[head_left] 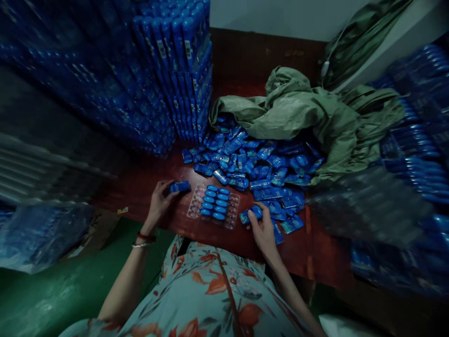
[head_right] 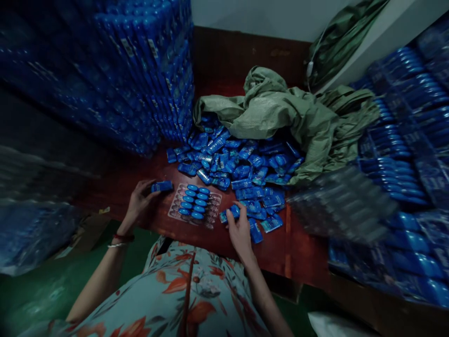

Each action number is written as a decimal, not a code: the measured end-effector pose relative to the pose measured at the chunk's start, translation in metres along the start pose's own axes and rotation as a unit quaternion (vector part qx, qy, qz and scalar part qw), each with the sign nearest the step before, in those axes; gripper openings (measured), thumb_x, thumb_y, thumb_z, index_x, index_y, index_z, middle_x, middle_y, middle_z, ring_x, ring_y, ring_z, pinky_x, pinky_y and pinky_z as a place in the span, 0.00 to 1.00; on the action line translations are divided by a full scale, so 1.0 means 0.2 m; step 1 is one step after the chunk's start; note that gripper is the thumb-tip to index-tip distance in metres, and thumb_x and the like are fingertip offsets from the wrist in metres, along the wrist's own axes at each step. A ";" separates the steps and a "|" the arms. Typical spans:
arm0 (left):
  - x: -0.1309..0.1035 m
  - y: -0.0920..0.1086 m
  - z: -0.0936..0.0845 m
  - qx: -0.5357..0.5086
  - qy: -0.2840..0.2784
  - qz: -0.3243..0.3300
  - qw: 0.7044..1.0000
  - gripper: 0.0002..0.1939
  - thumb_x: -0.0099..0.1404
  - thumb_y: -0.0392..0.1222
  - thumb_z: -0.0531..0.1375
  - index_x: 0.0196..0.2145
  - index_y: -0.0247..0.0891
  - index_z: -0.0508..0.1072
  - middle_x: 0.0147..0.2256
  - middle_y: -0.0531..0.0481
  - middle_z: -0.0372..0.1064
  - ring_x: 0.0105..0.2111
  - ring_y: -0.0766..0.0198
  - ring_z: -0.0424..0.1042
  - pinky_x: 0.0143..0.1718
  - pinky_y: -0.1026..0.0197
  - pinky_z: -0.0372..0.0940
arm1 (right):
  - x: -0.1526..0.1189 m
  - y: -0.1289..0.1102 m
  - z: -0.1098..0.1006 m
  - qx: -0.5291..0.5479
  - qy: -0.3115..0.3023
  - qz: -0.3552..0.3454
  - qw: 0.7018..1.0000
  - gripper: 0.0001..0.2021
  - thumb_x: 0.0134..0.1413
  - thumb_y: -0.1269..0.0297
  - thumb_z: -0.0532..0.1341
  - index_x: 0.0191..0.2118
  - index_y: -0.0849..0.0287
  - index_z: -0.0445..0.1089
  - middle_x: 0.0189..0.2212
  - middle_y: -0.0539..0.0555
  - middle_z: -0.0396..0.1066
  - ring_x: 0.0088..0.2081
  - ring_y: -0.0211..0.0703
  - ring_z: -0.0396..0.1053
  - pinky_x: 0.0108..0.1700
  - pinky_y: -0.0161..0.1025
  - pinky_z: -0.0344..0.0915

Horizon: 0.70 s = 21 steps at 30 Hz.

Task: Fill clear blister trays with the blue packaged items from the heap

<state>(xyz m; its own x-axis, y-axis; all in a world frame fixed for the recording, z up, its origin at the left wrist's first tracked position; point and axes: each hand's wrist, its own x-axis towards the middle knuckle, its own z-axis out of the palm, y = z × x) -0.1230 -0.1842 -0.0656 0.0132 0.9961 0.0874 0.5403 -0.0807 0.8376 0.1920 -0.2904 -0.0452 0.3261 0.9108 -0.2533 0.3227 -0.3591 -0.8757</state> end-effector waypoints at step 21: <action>-0.28 0.05 0.13 0.071 -0.113 0.037 0.990 0.17 0.63 0.43 0.56 0.48 0.35 0.69 0.41 0.43 0.71 0.40 0.58 0.70 0.43 0.55 0.66 | -0.19 -0.13 0.12 -0.121 -0.089 -0.383 0.911 0.14 0.59 0.71 0.55 0.51 0.55 0.65 0.37 0.55 0.71 0.39 0.41 0.71 0.43 0.37 0.70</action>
<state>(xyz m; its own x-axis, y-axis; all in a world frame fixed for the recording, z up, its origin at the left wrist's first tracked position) -0.0962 -0.2393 -0.0759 0.2362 0.9717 0.0101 0.6437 -0.1642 0.7475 0.1504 -0.3113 -0.0217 -0.2202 0.9243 0.3118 0.5892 0.3807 -0.7127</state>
